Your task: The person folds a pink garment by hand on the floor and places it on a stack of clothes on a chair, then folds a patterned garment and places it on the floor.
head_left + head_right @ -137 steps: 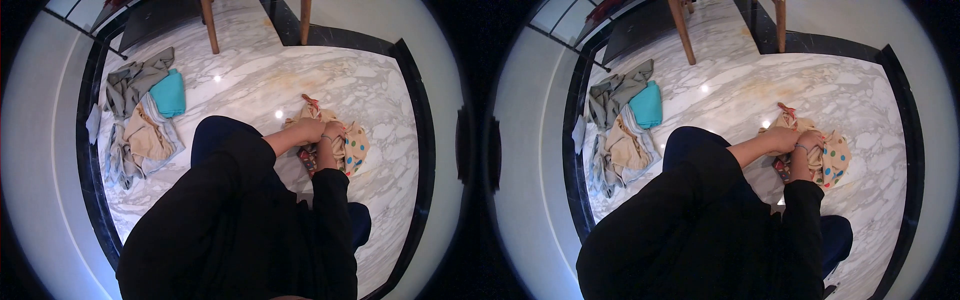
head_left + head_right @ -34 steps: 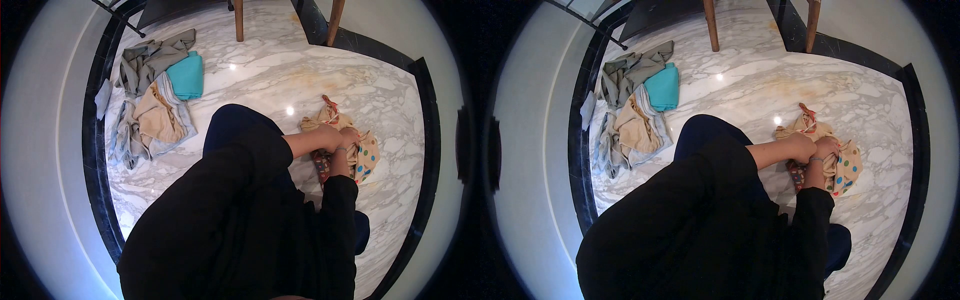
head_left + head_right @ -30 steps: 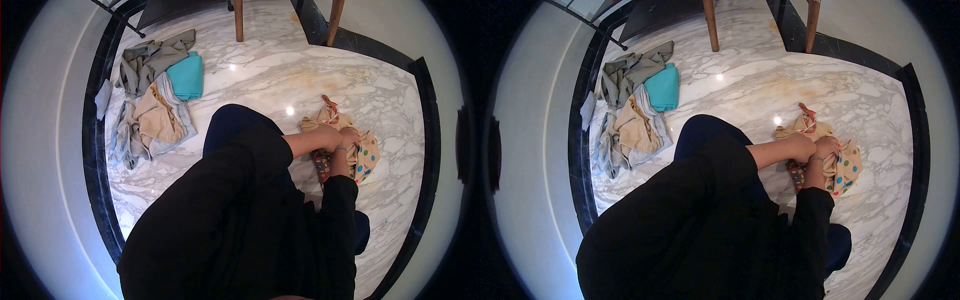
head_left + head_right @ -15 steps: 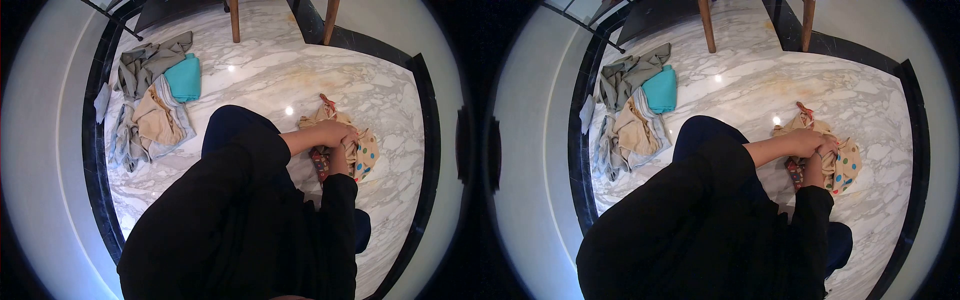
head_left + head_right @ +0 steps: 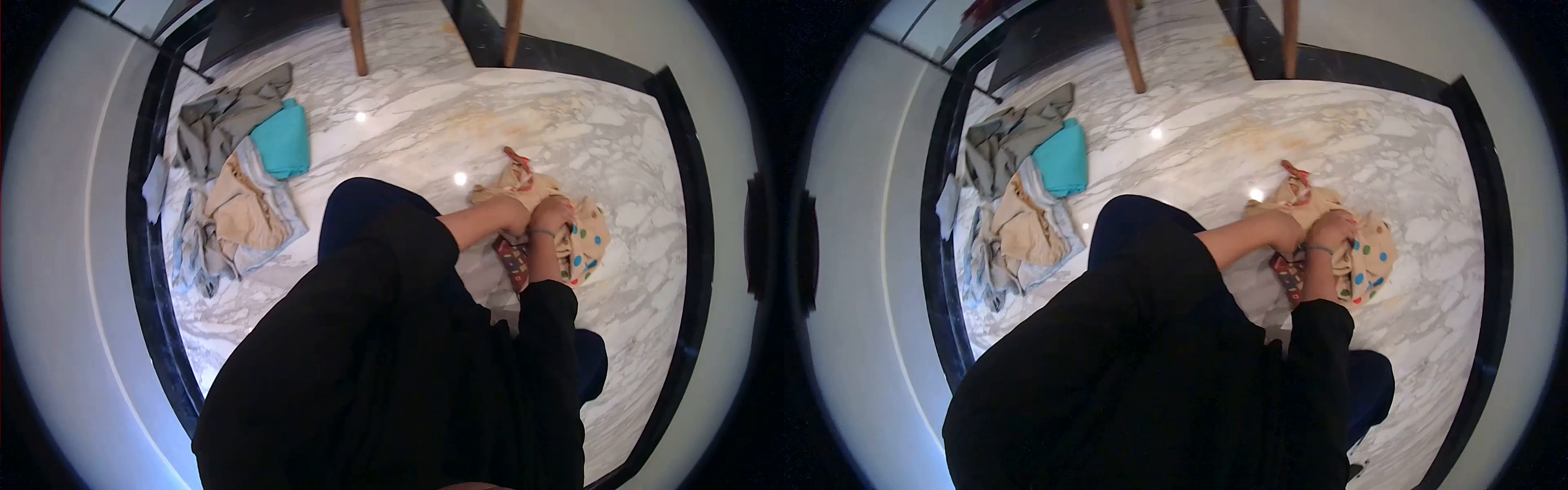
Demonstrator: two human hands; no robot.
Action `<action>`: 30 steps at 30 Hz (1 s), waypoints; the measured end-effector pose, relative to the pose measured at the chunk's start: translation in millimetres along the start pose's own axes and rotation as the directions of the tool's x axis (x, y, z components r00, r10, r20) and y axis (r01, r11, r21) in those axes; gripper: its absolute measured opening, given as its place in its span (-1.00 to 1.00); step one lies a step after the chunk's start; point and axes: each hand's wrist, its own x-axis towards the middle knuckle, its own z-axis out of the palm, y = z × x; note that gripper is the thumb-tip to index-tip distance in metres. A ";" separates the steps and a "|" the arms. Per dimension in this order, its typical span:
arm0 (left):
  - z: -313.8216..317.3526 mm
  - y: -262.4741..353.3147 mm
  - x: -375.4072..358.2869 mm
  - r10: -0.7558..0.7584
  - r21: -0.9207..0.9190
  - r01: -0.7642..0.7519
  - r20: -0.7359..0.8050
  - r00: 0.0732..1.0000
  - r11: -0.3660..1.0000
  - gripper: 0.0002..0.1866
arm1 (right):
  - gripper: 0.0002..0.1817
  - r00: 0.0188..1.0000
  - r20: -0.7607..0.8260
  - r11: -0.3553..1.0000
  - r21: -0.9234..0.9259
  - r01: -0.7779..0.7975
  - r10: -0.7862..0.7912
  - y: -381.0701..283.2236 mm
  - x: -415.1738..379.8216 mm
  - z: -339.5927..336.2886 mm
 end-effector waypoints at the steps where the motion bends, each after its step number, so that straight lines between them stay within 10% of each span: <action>1: 1.2 -6.4 5.8 -0.042 -0.010 0.042 -0.036 0.998 0.999 -0.64 | -0.62 0.999 -0.054 0.998 0.058 0.006 -0.003 7.3 -3.5 1.8; 7: -6.6 -21.0 -3.5 -0.324 -0.148 0.290 -0.505 0.800 0.946 -0.37 | -0.52 0.913 0.220 0.713 0.694 0.100 -0.342 82.8 -47.7 -27.8; 14: 8.7 -34.3 4.8 -0.248 -0.050 0.247 -0.371 0.895 0.968 -0.20 | -0.52 0.722 0.250 0.261 0.960 -0.099 -0.645 145.3 -108.4 12.8; 17: -0.5 -35.1 6.6 -0.243 -0.117 0.224 -0.188 0.952 0.968 -0.31 | -0.67 0.638 0.158 0.253 0.966 0.060 -0.754 153.4 -93.5 17.7; 22: -44.9 -21.5 -10.6 -0.306 -0.437 0.142 -0.333 0.892 0.888 -0.54 | -0.80 0.963 0.081 0.068 0.995 -0.066 -0.255 192.8 -66.7 -49.9; 25: -64.8 -23.6 -17.6 0.240 0.011 -0.438 -0.848 0.472 0.899 -0.65 | -0.83 0.944 -0.321 0.060 0.947 0.316 0.079 227.9 -60.2 -85.7; 26: -71.1 -21.0 -20.3 0.262 -0.090 -0.544 -0.803 0.535 0.834 -0.69 | -0.84 0.843 -0.511 0.123 0.859 0.497 0.170 236.2 -56.8 -89.5; 29: -67.5 -13.7 -29.8 0.300 -0.490 -0.543 -0.489 0.819 0.682 -0.68 | -0.82 0.970 -0.071 -0.059 0.997 0.059 -0.233 257.8 -72.4 -75.8; 30: -66.4 -14.7 -33.2 0.252 -0.614 -0.353 -0.248 0.935 0.706 -0.64 | -0.78 0.910 0.102 0.087 0.994 -0.073 -0.402 260.4 -72.8 -64.6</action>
